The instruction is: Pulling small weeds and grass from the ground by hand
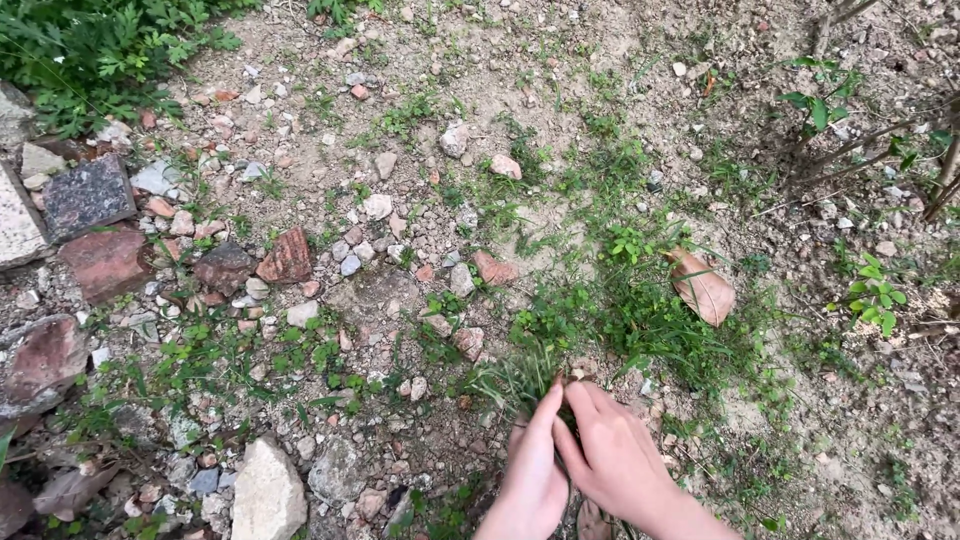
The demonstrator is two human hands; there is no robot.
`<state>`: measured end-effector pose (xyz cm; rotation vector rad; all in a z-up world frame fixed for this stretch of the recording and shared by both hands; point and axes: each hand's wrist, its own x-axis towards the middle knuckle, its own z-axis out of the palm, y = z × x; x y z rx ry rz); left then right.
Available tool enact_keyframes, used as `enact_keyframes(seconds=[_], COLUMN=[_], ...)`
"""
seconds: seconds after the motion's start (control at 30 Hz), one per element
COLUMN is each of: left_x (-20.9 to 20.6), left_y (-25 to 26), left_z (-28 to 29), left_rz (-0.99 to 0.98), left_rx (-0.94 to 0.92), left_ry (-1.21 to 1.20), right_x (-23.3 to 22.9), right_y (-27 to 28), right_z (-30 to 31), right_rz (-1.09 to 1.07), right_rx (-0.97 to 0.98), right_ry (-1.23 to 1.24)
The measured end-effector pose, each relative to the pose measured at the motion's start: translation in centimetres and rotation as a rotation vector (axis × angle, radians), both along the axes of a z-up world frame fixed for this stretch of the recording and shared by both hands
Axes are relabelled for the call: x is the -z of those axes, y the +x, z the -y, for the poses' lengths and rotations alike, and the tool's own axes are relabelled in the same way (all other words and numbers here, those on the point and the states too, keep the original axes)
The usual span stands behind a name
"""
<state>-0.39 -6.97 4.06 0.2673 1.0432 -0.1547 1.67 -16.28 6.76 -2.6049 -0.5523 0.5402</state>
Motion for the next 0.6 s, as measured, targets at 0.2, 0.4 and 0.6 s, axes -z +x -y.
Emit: enact_keyframes(seconds=[0.2,0.4,0.6], left_x=[-0.1,2.0,1.4], left_y=[0.0,0.6,1.6], left_z=[-1.8,-3.7,-5.3], left_rz=[0.014,-0.102,-0.126], left_rx=[0.036,0.212,0.164], left_ry=[0.049,0.215,0.186], right_x=[-0.2,-0.4,4.7], right_y=[-0.3,0.8,3.0], right_z=[0.5,2.3,6.5], right_rz=[-0.206,-0.253,-0.061], right_rx=[0.025,0.16,0.343], right_ry=[0.271,0.33,0.536])
